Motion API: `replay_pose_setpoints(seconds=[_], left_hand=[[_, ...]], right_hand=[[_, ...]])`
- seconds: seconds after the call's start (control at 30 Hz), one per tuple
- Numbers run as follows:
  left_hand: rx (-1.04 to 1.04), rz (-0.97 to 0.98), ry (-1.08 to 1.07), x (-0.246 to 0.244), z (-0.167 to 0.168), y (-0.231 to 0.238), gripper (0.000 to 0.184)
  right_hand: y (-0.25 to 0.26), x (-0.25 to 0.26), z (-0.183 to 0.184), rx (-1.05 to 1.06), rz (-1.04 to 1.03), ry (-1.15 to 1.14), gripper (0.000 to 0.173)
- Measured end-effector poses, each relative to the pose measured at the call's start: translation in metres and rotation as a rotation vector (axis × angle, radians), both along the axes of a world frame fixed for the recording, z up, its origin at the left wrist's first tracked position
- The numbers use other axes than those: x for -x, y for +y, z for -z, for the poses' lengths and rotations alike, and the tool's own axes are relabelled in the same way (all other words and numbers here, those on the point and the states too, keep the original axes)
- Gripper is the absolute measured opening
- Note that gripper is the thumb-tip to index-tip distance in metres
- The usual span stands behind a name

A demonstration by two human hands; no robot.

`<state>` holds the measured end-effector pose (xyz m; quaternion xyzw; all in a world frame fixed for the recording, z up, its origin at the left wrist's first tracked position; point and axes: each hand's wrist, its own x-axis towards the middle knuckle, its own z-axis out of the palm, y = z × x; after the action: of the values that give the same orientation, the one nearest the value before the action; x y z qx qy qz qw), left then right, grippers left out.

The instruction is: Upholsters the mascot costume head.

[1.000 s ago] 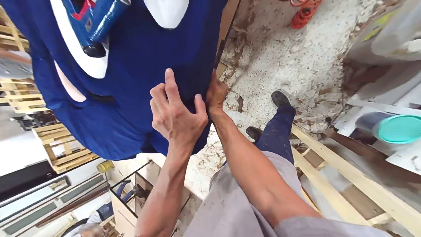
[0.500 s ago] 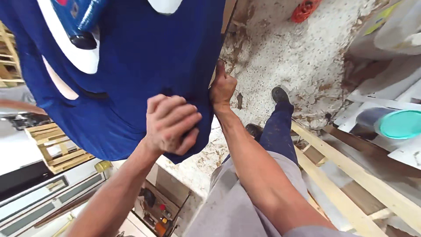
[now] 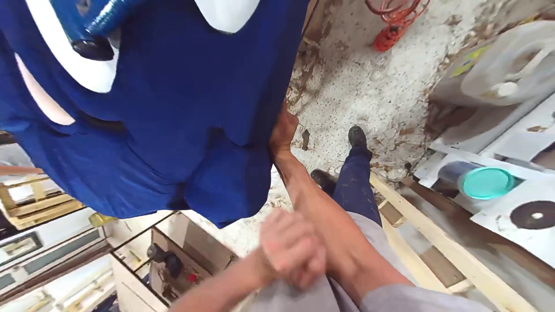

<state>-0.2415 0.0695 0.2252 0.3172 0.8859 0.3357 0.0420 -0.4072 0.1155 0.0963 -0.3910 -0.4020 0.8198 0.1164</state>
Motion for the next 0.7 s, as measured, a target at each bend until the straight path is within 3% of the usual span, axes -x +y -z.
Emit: replay_pose_setpoints(seconds=[0.07,0.13,0.17,0.23,0.33,0.4,0.47,0.53,0.63,0.7], left_hand=[[-0.268,-0.361,-0.275,-0.052,0.038,0.008,0.038],[-0.507,-0.828,-0.551,-0.061,0.088,0.003,0.036],[-0.666,-0.931,-0.625,-0.051,0.11,-0.001,0.049],[-0.94,-0.841,-0.609,-0.022,0.14,-0.006,0.071],[-1.066,-0.506,-0.509,0.023,0.159,-0.009,0.05],[-1.185,-0.406,-0.529,0.038,0.162,0.002,0.033],[-1.182,-0.447,-0.367,0.045,0.177,0.007,0.028],[-1.05,-0.555,-0.164,0.047,0.194,0.005,0.031],[-0.977,-0.762,-0.226,0.059,0.179,0.021,0.025],[-0.905,-0.827,-0.157,0.068,0.171,0.028,0.023]], right_hand=[[0.003,-0.004,-0.002,-0.007,-0.041,0.03,0.059],[0.006,-0.01,-0.006,-0.017,-0.128,0.006,0.06],[0.005,-0.01,-0.003,-0.023,-0.146,0.011,0.059],[0.004,-0.013,0.004,-0.025,-0.183,0.047,0.057],[0.005,-0.016,0.007,-0.032,-0.195,0.089,0.056],[0.009,-0.016,0.004,-0.044,-0.201,0.099,0.053],[0.015,-0.02,-0.004,0.055,-0.231,0.112,0.048],[0.016,-0.021,-0.006,0.072,-0.215,0.125,0.045],[0.01,-0.013,0.009,-0.018,-0.084,0.206,0.046],[0.013,-0.019,0.011,-0.108,-0.156,0.268,0.042]])
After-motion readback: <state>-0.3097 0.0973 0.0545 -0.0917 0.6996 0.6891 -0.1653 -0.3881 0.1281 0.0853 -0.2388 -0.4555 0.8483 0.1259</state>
